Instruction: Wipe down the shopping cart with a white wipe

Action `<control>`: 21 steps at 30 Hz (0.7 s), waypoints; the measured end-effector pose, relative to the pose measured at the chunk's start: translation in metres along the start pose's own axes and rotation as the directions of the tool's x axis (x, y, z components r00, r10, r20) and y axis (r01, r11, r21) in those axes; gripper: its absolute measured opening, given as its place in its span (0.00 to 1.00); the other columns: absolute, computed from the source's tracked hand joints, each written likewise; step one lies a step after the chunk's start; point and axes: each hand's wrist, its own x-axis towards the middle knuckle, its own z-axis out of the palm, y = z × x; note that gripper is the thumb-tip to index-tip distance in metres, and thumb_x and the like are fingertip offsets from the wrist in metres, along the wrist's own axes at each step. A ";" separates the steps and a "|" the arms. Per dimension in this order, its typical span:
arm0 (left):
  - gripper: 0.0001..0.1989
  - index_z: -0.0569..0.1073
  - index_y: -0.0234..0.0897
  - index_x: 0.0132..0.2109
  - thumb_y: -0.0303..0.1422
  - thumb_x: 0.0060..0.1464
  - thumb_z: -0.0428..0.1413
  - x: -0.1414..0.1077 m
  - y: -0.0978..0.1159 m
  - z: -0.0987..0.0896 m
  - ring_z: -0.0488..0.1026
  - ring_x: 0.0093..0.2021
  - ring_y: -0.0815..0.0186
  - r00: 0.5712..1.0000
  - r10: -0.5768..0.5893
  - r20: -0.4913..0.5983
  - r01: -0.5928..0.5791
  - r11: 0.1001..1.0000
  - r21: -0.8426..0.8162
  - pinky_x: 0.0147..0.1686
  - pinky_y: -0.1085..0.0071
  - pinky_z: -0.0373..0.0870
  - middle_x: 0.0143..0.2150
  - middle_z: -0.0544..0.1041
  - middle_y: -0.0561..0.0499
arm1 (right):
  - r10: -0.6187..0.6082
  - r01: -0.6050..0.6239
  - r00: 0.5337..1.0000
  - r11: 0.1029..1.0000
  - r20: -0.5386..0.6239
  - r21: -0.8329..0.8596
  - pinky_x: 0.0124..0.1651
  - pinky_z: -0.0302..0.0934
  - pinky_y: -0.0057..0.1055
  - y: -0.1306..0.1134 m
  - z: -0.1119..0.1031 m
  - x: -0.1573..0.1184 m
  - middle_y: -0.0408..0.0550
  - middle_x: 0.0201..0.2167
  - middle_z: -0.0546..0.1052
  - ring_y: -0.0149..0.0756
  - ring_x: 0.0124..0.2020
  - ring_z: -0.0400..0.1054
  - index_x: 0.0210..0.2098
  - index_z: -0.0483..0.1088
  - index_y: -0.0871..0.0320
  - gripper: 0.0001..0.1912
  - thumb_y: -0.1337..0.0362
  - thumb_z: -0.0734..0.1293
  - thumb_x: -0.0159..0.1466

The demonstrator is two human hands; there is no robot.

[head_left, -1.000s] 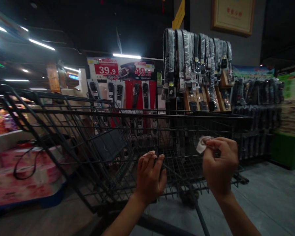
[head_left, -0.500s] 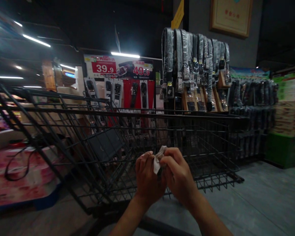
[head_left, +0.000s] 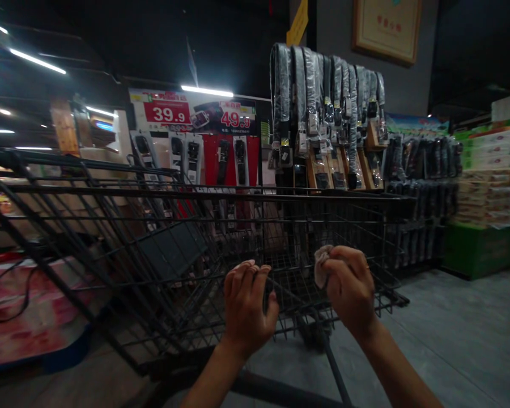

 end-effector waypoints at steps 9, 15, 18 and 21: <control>0.16 0.70 0.34 0.48 0.30 0.52 0.51 0.001 0.003 -0.001 0.67 0.50 0.53 1.000 -0.022 0.000 0.022 1.000 -0.008 0.51 0.56 0.61 0.42 0.74 0.43 | 0.225 -0.229 0.967 0.973 -0.116 -0.022 0.40 0.67 0.35 -0.010 -0.004 0.010 0.48 0.37 0.68 0.35 0.39 0.66 0.42 0.70 0.55 0.18 0.78 0.58 0.59; 0.17 0.70 0.32 0.50 0.32 0.52 0.50 0.000 0.004 -0.001 0.65 0.51 0.52 1.000 -0.029 0.004 0.029 0.999 -0.029 0.52 0.55 0.60 0.43 0.74 0.41 | 0.227 -0.223 0.974 0.963 -0.012 0.152 0.40 0.68 0.34 -0.050 0.014 0.012 0.50 0.42 0.67 0.34 0.41 0.67 0.40 0.71 0.56 0.14 0.76 0.58 0.63; 0.18 0.70 0.29 0.49 0.34 0.55 0.48 -0.001 0.003 0.000 0.65 0.51 0.51 1.000 -0.007 -0.002 0.007 0.999 -0.036 0.52 0.54 0.60 0.43 0.74 0.39 | 0.187 -0.197 0.980 0.949 0.064 0.247 0.43 0.69 0.34 -0.070 0.027 0.006 0.52 0.44 0.67 0.35 0.44 0.68 0.42 0.70 0.57 0.14 0.76 0.57 0.63; 0.16 0.71 0.30 0.46 0.32 0.57 0.44 -0.001 0.001 0.000 0.66 0.50 0.53 1.000 0.012 -0.019 -0.012 1.000 -0.007 0.52 0.56 0.61 0.42 0.74 0.39 | 0.148 -0.193 0.977 0.924 0.156 0.331 0.50 0.69 0.37 -0.084 0.034 0.002 0.55 0.47 0.66 0.38 0.49 0.67 0.45 0.68 0.60 0.16 0.76 0.58 0.61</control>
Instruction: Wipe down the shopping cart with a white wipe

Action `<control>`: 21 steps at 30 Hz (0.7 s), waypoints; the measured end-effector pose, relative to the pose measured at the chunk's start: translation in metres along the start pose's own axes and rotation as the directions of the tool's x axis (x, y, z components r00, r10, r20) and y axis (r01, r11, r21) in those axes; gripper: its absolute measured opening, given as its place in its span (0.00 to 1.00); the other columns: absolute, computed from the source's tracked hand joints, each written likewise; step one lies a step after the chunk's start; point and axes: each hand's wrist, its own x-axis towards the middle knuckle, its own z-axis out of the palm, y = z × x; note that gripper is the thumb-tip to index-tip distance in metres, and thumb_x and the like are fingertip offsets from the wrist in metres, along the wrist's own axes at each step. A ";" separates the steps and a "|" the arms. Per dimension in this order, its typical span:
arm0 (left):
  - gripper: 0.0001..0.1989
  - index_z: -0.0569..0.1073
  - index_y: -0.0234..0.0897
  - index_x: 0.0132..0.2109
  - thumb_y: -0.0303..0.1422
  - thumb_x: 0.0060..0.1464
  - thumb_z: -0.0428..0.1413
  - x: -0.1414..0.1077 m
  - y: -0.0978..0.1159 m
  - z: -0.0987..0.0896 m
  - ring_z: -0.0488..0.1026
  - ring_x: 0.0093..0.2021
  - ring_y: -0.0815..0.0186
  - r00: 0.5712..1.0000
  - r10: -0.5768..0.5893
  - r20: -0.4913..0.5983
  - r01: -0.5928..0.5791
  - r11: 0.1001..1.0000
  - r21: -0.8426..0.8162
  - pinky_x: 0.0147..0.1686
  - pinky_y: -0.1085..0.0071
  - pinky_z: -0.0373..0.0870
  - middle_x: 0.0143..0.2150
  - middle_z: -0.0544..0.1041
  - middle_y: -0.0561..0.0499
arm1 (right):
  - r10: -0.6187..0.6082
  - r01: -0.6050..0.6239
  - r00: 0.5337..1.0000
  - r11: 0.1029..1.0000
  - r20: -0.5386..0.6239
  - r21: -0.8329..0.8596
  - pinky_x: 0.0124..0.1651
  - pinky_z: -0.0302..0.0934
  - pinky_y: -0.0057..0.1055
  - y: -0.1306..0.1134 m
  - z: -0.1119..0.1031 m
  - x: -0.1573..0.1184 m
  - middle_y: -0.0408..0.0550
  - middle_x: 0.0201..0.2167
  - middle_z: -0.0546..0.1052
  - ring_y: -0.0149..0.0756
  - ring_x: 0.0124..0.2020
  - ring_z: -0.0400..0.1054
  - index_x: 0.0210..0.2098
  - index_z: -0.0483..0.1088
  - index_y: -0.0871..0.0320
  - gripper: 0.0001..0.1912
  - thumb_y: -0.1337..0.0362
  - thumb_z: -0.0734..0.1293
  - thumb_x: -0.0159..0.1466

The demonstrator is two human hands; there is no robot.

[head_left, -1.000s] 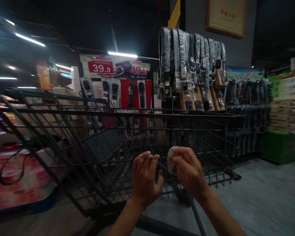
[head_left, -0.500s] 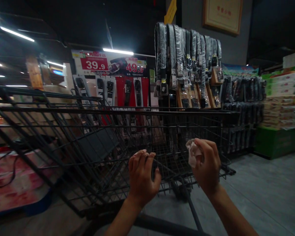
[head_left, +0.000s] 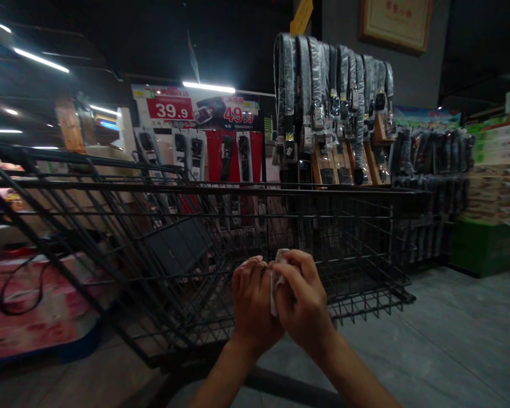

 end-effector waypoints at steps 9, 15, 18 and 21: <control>0.19 0.70 0.30 0.51 0.30 0.52 0.51 -0.002 -0.001 -0.005 0.66 0.52 0.54 0.997 -0.010 0.075 0.012 1.000 -0.022 0.54 0.57 0.61 0.46 0.74 0.40 | -0.114 0.124 0.987 0.989 0.117 -0.081 0.46 0.71 0.34 0.019 -0.013 -0.021 0.52 0.43 0.69 0.36 0.45 0.68 0.41 0.68 0.58 0.12 0.77 0.60 0.62; 0.21 0.69 0.31 0.51 0.29 0.47 0.53 -0.004 0.004 -0.003 0.66 0.53 0.52 0.995 -0.057 0.078 0.058 0.998 -0.015 0.55 0.54 0.61 0.46 0.73 0.41 | -0.173 0.157 0.978 0.978 -0.113 -0.136 0.45 0.70 0.34 0.006 -0.016 0.035 0.50 0.42 0.71 0.35 0.44 0.69 0.54 0.65 0.54 0.22 0.76 0.62 0.62; 0.23 0.67 0.31 0.52 0.27 0.44 0.53 -0.005 0.004 -0.002 0.66 0.54 0.52 0.997 -0.049 0.065 0.050 0.999 -0.002 0.56 0.53 0.62 0.47 0.73 0.40 | -0.188 0.176 0.972 0.980 -0.139 -0.094 0.50 0.68 0.36 -0.005 -0.005 0.078 0.49 0.42 0.71 0.35 0.47 0.68 0.52 0.68 0.53 0.18 0.73 0.61 0.64; 0.23 0.67 0.30 0.52 0.27 0.45 0.53 -0.006 0.003 -0.003 0.66 0.54 0.51 0.999 -0.010 0.034 0.010 1.000 0.003 0.55 0.52 0.62 0.48 0.72 0.38 | -0.217 0.215 0.975 0.975 -0.038 -0.049 0.52 0.66 0.37 -0.006 0.006 0.095 0.50 0.44 0.72 0.35 0.48 0.67 0.50 0.70 0.56 0.16 0.73 0.58 0.66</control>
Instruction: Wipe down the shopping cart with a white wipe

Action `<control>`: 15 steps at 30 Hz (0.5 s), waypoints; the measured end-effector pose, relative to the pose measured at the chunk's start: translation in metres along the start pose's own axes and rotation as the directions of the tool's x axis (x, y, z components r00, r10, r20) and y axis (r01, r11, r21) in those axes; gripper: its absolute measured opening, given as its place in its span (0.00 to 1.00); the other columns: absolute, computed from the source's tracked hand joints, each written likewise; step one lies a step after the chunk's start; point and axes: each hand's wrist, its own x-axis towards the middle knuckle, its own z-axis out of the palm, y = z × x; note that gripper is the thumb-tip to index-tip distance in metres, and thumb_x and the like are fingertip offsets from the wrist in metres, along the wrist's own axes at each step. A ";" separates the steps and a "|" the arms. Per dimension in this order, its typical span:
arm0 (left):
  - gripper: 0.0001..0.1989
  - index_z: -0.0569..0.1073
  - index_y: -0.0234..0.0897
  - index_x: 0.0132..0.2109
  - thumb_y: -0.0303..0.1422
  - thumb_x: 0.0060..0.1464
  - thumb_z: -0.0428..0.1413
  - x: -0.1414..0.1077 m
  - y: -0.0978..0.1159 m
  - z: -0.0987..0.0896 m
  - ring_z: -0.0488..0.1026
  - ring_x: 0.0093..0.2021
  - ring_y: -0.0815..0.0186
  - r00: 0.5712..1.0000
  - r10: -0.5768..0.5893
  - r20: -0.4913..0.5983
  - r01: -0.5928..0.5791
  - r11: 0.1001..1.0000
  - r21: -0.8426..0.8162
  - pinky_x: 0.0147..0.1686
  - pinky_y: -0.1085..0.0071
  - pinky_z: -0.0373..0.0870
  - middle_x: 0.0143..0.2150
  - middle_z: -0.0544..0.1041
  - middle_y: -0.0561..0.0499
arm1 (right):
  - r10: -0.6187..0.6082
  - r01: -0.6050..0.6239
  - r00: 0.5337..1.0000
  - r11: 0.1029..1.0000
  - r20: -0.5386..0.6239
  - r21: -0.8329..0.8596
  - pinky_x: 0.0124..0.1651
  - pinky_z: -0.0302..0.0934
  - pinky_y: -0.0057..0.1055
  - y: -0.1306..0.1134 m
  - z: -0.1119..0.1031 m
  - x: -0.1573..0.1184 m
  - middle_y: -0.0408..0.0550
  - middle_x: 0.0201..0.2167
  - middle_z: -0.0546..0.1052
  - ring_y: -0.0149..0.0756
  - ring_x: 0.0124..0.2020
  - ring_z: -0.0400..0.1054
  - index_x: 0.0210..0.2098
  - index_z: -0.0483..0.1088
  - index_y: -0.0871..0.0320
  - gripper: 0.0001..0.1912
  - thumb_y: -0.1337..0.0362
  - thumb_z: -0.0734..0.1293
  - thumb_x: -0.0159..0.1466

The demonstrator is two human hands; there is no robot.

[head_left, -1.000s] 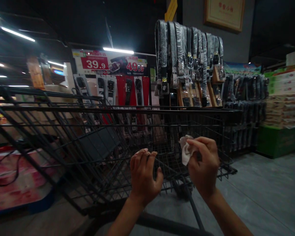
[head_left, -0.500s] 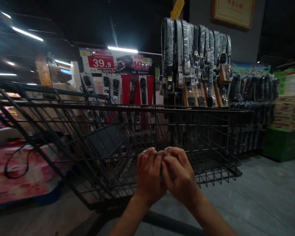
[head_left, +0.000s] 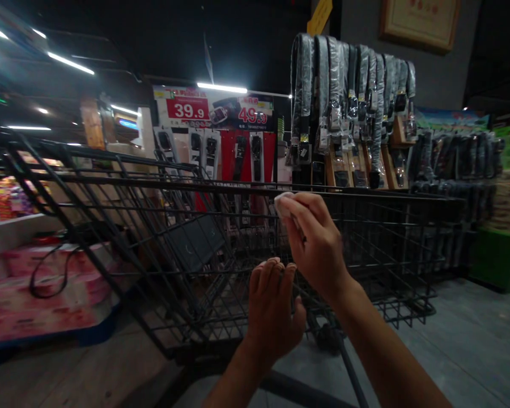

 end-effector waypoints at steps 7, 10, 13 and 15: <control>0.24 0.66 0.31 0.53 0.30 0.47 0.54 0.002 -0.001 -0.004 0.66 0.55 0.51 0.997 -0.021 0.078 0.024 0.999 -0.033 0.55 0.52 0.62 0.49 0.72 0.39 | -0.059 0.080 0.987 0.988 0.150 -0.134 0.49 0.67 0.37 0.003 -0.008 -0.054 0.52 0.43 0.75 0.37 0.45 0.67 0.47 0.71 0.59 0.13 0.73 0.59 0.66; 0.24 0.66 0.30 0.55 0.33 0.49 0.53 0.002 -0.001 -0.005 0.66 0.54 0.52 0.993 -0.016 0.113 0.023 0.998 -0.064 0.55 0.52 0.62 0.49 0.73 0.39 | -0.031 0.050 0.982 0.994 0.188 -0.100 0.49 0.69 0.38 0.002 -0.016 -0.082 0.53 0.44 0.74 0.38 0.47 0.68 0.51 0.69 0.58 0.16 0.73 0.59 0.66; 0.24 0.66 0.30 0.55 0.32 0.50 0.52 0.003 -0.002 -0.006 0.66 0.54 0.51 0.995 -0.003 0.101 0.009 0.999 -0.051 0.55 0.53 0.62 0.49 0.73 0.38 | 0.039 -0.022 0.986 0.994 0.165 -0.104 0.49 0.69 0.40 0.002 -0.021 -0.107 0.53 0.45 0.75 0.39 0.47 0.69 0.54 0.68 0.57 0.19 0.73 0.59 0.65; 0.24 0.67 0.31 0.54 0.31 0.48 0.53 0.003 -0.002 -0.007 0.66 0.54 0.52 0.994 -0.011 0.109 0.017 0.998 -0.054 0.56 0.53 0.61 0.49 0.73 0.39 | 0.072 -0.055 0.986 0.993 0.153 -0.108 0.49 0.70 0.40 0.003 -0.023 -0.123 0.53 0.45 0.75 0.39 0.47 0.71 0.54 0.68 0.56 0.19 0.74 0.60 0.65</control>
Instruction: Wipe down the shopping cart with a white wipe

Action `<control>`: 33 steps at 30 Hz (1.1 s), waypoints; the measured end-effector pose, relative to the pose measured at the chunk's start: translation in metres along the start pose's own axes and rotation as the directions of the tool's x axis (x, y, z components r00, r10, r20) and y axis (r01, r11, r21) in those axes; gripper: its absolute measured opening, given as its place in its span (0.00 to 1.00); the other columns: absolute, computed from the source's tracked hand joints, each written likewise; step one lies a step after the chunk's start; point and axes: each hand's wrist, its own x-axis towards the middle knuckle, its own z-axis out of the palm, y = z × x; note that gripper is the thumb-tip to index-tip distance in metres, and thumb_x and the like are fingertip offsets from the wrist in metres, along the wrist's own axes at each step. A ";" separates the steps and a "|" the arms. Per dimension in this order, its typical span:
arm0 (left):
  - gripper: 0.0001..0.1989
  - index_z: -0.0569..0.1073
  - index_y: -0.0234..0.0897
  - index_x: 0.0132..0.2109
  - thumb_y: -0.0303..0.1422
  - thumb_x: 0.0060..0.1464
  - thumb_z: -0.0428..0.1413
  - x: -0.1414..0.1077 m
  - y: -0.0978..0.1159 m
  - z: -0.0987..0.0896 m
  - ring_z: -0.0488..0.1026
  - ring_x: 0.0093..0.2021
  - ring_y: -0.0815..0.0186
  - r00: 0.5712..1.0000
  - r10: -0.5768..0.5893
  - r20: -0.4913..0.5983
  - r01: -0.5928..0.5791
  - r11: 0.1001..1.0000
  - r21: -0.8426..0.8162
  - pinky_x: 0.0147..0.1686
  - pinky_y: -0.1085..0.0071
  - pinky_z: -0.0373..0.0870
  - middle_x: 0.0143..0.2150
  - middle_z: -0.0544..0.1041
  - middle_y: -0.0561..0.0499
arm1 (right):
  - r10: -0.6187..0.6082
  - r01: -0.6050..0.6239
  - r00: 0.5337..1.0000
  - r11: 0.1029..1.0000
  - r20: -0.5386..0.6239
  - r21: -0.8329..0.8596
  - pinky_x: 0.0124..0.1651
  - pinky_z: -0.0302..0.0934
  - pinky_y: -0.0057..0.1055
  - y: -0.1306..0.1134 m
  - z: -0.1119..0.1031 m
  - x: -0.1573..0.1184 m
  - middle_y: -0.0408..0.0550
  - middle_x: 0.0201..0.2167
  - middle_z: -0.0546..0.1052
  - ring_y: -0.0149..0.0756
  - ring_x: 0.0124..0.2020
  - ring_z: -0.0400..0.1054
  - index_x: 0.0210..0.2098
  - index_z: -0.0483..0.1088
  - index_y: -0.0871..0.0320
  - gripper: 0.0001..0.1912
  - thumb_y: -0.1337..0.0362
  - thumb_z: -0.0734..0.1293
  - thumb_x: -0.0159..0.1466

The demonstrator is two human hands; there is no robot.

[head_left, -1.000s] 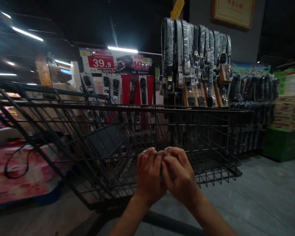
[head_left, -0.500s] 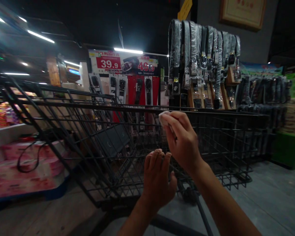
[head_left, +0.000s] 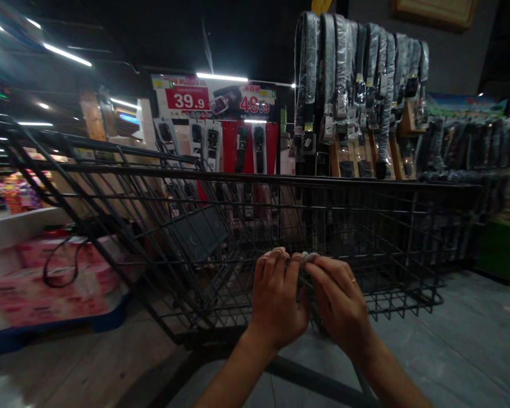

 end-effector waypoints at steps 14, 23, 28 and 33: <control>0.25 0.66 0.31 0.55 0.29 0.47 0.54 0.001 0.003 -0.001 0.65 0.56 0.52 1.000 -0.021 0.023 0.020 0.999 0.036 0.58 0.53 0.60 0.49 0.72 0.40 | 0.007 -0.003 0.998 0.998 0.067 -0.068 0.46 0.72 0.39 -0.004 -0.008 -0.077 0.54 0.45 0.75 0.40 0.47 0.70 0.56 0.67 0.57 0.23 0.78 0.59 0.63; 0.23 0.68 0.31 0.53 0.32 0.50 0.56 0.002 0.005 0.004 0.64 0.55 0.52 0.999 -0.031 -0.013 0.032 0.998 0.057 0.56 0.53 0.59 0.49 0.73 0.39 | 0.037 -0.098 0.963 0.972 -0.268 -0.215 0.47 0.69 0.35 -0.012 -0.031 0.027 0.50 0.43 0.72 0.36 0.45 0.70 0.52 0.70 0.53 0.21 0.76 0.65 0.61; 0.22 0.68 0.30 0.54 0.34 0.53 0.54 0.001 0.002 0.004 0.64 0.56 0.53 1.000 0.001 -0.012 0.000 0.997 0.075 0.57 0.55 0.58 0.50 0.73 0.39 | 0.058 -0.078 0.986 0.989 -0.155 -0.126 0.48 0.69 0.37 -0.003 -0.010 0.034 0.51 0.42 0.74 0.36 0.45 0.69 0.47 0.71 0.57 0.15 0.75 0.61 0.64; 0.27 0.62 0.30 0.61 0.32 0.55 0.53 -0.011 -0.002 0.007 0.57 0.65 0.54 0.996 0.083 -0.036 -0.079 0.992 0.098 0.65 0.55 0.49 0.60 0.67 0.36 | 0.071 -0.080 0.994 0.990 -0.082 -0.113 0.48 0.68 0.37 -0.006 -0.007 -0.005 0.52 0.41 0.74 0.37 0.45 0.69 0.47 0.72 0.59 0.16 0.78 0.61 0.63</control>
